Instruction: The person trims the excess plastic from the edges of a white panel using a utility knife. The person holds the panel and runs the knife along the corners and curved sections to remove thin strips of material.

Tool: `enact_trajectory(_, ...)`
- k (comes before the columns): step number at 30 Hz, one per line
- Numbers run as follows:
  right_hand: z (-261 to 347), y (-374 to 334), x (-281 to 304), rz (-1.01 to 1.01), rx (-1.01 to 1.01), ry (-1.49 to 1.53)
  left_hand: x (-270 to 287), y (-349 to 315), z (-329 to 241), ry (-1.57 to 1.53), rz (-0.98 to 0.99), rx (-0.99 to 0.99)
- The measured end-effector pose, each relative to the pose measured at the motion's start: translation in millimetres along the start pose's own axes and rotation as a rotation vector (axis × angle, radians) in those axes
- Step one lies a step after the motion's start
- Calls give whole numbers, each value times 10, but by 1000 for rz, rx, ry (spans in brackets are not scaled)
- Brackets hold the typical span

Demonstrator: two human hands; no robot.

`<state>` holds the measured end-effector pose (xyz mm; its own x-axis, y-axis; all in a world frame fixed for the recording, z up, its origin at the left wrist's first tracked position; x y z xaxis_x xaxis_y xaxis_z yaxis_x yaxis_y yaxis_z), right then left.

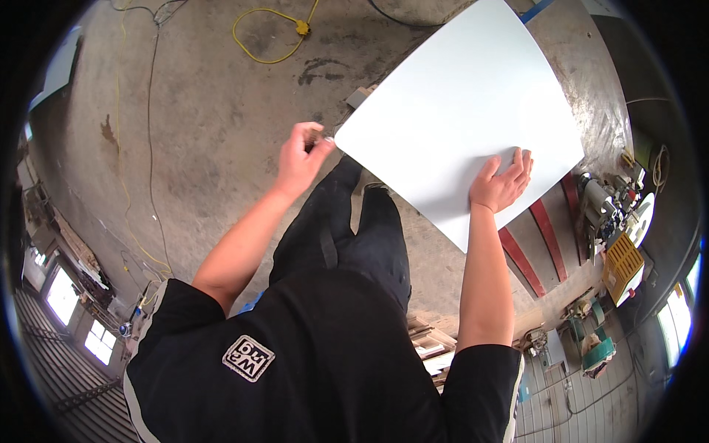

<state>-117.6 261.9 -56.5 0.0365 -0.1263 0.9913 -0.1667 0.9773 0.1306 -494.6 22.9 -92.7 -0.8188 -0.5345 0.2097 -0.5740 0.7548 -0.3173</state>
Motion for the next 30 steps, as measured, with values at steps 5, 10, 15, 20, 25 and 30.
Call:
enact_trajectory(5,15,-7,11,13,-10,-8,-292,-117,117,-203,6,34)
enact_trajectory(10,-12,4,-11,31,-22,17,198,162,511,-355,-211,269)
enact_trajectory(15,61,0,35,40,-40,-10,410,250,648,-87,-52,350)
enact_trajectory(20,-8,-6,72,-28,-46,10,1,221,80,-416,108,562)
enact_trajectory(25,23,-3,131,-65,-78,79,-439,141,7,-309,400,490)
enact_trajectory(30,-1,-47,199,-80,-115,131,-457,78,-88,-352,336,443)
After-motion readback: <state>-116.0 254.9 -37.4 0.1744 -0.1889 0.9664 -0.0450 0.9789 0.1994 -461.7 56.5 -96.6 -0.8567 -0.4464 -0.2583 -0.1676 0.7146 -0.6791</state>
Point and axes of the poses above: each hand's wrist, its own y-axis towards the middle knuckle, its own x-axis out of the back of the hand, z = x × y, the point moved 8 cm from there along y, towards the middle knuckle, and after that the axes turned 8 degrees about -y, right-handed, at the moved point
